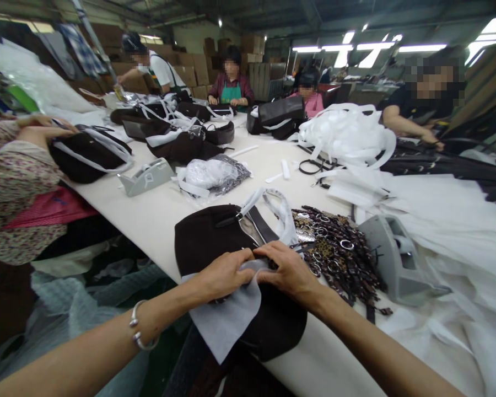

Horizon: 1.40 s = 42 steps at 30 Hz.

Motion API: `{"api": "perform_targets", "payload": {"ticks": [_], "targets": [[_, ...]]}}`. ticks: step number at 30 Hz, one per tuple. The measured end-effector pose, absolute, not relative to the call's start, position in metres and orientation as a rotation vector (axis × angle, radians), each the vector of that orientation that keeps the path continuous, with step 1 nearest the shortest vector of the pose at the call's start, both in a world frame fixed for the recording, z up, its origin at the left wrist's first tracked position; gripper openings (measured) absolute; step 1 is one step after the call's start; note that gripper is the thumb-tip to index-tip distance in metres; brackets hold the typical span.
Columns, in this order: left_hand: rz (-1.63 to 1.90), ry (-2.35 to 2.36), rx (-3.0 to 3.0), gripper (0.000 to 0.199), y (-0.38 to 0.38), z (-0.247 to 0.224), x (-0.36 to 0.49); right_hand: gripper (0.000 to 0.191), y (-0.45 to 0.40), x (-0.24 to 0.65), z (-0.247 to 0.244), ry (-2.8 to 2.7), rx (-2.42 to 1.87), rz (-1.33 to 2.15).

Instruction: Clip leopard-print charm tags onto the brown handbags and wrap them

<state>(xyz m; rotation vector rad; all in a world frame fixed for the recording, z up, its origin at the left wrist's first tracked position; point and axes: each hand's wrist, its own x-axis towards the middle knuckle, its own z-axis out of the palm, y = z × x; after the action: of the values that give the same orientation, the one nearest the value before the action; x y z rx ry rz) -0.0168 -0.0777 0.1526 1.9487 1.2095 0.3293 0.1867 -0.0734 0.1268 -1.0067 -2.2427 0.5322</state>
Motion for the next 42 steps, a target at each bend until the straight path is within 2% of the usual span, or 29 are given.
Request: {"api": "perform_targets", "payload": {"ticks": [2,6,11,13,18,23,27,30,37,42], "targets": [[0.326,1.228,1.905,0.025,-0.076,0.151,-0.017,0.033,-0.079,0.188,0.126,-2.216,-0.943,0.384],[0.329,1.155,1.773,0.024,-0.071,0.145,-0.016,0.011,-0.093,0.188,0.135,-2.307,-0.703,0.228],[0.297,1.106,1.72,0.014,-0.068,0.139,-0.013,0.015,-0.1,0.178,0.148,-2.427,-0.494,0.21],[0.331,1.093,1.751,0.013,-0.069,0.141,-0.013,0.014,-0.099,0.174,0.145,-2.376,-0.574,0.212],[0.386,1.095,1.812,0.024,-0.072,0.145,-0.016,0.011,-0.096,0.173,0.129,-2.246,-0.774,0.256],[0.437,1.025,1.832,0.019,-0.072,0.139,-0.017,0.014,-0.094,0.172,0.123,-2.145,-0.915,0.449],[0.454,0.949,1.744,0.029,-0.072,0.138,-0.016,0.032,-0.09,0.173,0.126,-2.071,-1.131,0.57],[0.419,0.938,1.717,0.03,-0.073,0.144,-0.017,0.036,-0.086,0.175,0.128,-2.068,-1.216,0.616],[0.241,1.076,1.853,0.035,-0.079,0.162,-0.018,0.017,-0.08,0.177,0.119,-2.12,-1.232,0.614],[0.269,1.303,1.904,0.022,-0.088,0.159,-0.007,0.025,-0.077,0.175,0.117,-2.087,-1.289,0.608]]}}
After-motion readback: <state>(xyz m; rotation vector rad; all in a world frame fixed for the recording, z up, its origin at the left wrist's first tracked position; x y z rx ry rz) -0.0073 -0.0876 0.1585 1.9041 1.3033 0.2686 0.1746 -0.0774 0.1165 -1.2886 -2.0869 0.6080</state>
